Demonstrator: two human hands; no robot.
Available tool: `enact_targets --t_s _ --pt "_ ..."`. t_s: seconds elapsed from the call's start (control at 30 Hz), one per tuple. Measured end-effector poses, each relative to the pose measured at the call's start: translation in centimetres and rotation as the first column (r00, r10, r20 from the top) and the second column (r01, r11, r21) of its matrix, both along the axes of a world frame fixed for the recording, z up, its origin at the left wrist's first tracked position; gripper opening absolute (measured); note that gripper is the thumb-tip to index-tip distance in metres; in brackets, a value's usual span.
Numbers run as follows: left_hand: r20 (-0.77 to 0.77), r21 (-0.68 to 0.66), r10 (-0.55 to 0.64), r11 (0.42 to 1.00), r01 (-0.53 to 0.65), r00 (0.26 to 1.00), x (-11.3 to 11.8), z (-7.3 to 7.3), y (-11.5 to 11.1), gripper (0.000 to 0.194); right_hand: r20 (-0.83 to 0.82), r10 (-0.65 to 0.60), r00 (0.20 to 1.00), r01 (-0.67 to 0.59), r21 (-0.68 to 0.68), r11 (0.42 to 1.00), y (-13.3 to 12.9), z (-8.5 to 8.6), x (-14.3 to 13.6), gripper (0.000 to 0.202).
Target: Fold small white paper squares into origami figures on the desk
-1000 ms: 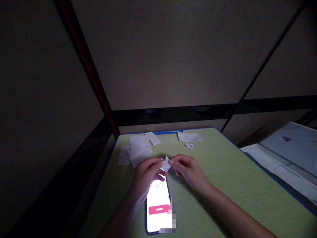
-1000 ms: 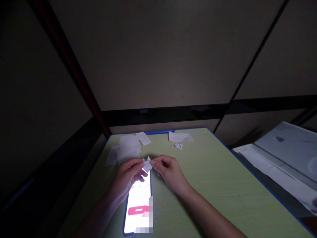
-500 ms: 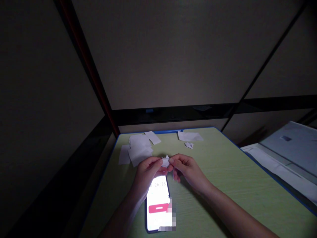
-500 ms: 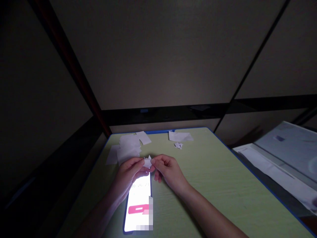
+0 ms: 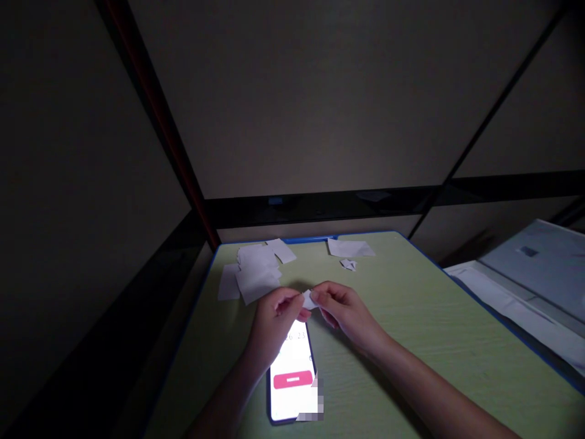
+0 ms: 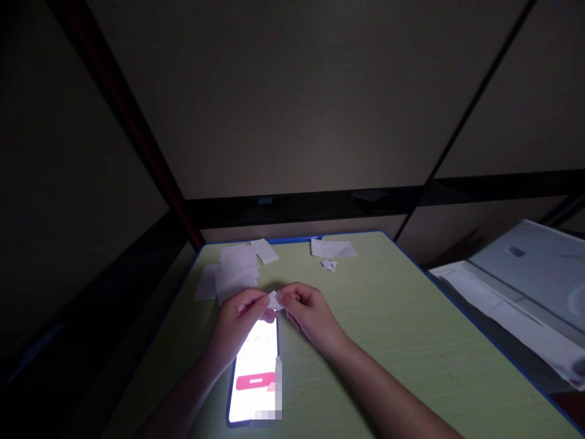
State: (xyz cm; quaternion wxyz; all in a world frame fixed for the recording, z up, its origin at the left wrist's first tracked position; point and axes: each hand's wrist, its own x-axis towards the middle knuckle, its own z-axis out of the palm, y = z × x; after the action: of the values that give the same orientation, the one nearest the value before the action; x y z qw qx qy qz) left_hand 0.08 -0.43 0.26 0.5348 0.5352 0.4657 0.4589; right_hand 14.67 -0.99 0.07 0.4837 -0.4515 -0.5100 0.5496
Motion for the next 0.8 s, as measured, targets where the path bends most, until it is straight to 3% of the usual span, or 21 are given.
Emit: enact_targets --t_s 0.17,0.27,0.37,0.57,0.8 --pt "0.057 0.000 -0.042 0.999 0.042 0.997 0.0 -0.1 0.1 0.024 -0.026 -0.061 0.998 0.061 0.014 0.998 -0.1 0.1 -0.1 0.025" --pt "-0.048 0.008 -0.051 0.999 0.052 0.998 -0.2 -0.1 0.3 0.013 -0.061 -0.040 0.997 0.040 0.006 0.999 -0.1 0.1 -0.1 0.025" --pt "-0.114 0.044 -0.046 0.998 0.051 0.992 -0.2 -0.2 0.4 0.015 -0.012 -0.028 1.000 0.029 0.024 0.999 0.1 0.0 0.2 0.026" --pt "-0.293 0.203 0.000 0.977 0.062 0.956 -0.3 -1.1 0.3 0.008 0.092 -0.002 0.996 -0.008 0.114 0.993 0.7 -0.3 0.9 0.021" --pt "-0.315 0.221 -0.044 0.968 0.119 0.948 -0.4 -1.2 0.1 0.005 0.071 -0.010 0.997 0.003 0.099 0.995 0.5 -0.4 0.8 0.020"
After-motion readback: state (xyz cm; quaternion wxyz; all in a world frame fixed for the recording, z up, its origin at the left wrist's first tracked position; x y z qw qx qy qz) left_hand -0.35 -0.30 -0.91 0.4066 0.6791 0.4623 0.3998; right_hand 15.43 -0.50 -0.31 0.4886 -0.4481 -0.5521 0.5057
